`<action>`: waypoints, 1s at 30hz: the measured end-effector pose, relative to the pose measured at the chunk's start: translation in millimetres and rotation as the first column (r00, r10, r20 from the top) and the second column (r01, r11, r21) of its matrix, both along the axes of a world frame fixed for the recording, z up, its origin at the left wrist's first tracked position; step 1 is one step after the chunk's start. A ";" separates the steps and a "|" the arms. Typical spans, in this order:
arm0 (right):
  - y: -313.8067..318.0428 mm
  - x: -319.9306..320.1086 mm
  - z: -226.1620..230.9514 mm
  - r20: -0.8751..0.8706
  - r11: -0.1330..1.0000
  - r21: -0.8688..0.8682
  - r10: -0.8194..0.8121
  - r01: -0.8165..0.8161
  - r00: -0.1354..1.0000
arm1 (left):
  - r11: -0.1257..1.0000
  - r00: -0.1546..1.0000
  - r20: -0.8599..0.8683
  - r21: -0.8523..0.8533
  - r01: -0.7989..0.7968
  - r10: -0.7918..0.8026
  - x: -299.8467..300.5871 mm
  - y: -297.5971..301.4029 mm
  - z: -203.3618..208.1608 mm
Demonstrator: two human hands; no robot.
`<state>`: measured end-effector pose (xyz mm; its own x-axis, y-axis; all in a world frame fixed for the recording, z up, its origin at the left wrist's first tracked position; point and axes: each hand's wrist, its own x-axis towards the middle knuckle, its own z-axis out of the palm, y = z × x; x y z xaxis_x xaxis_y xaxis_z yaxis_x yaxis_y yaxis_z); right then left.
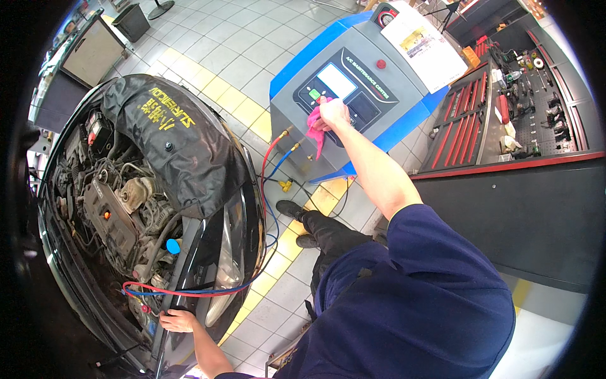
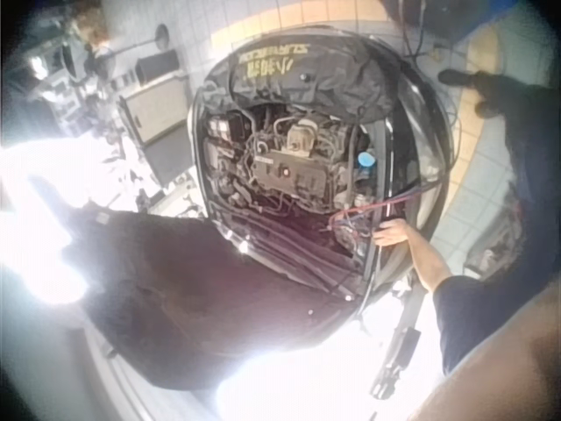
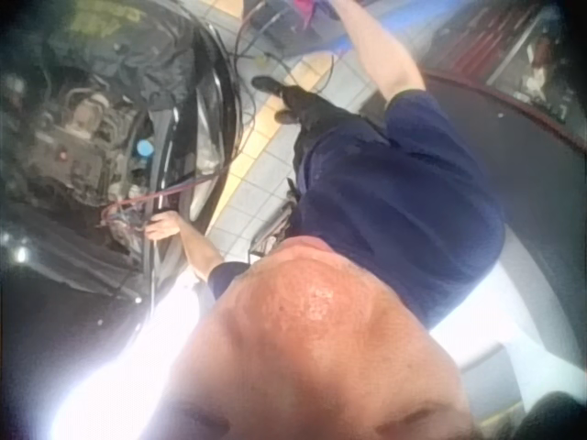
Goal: The person connects hoses from an AC maintenance machine to the car's engine bay, operates the machine's control panel, and adjusts the connections. The person also puts on a glove and handles a small white object before returning to the machine.
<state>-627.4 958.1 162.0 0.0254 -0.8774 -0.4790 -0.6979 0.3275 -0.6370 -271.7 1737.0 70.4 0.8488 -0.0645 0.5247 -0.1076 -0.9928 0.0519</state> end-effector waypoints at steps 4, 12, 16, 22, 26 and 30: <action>-2.1 -0.7 -2.7 0.008 1.000 0.006 0.005 -0.005 1.000 | 0.999 0.999 0.032 0.027 0.025 -0.026 -1.0 -1.1 0.5; -2.6 -3.2 -3.1 0.033 0.999 0.013 0.039 -0.040 0.999 | 1.000 0.999 0.024 -0.007 0.021 -0.021 -3.4 -3.6 2.8; -2.8 -2.3 -3.3 0.041 0.999 0.016 0.035 -0.035 0.999 | 1.000 1.000 0.024 0.016 0.013 -0.013 -3.9 -3.3 2.8; -2.8 -3.4 -6.6 0.064 0.999 0.005 0.044 -0.044 0.997 | 1.000 1.000 0.021 0.005 0.016 -0.016 -3.6 -4.6 3.9; -1.7 -1.1 -4.2 0.071 1.000 0.022 0.007 -0.009 0.997 | 1.000 0.999 0.027 0.001 0.024 -0.024 -4.5 -6.0 4.9; -2.1 1.8 0.1 -0.008 0.997 0.038 0.065 -0.065 0.998 | 1.000 1.000 -0.010 -0.025 0.005 -0.005 -5.6 -5.2 5.0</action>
<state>-625.6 955.9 162.2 0.0775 -0.8553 -0.5122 -0.7240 0.3049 -0.6188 -277.2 1731.8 75.4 0.8536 -0.0559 0.5180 -0.1120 -0.9907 0.0776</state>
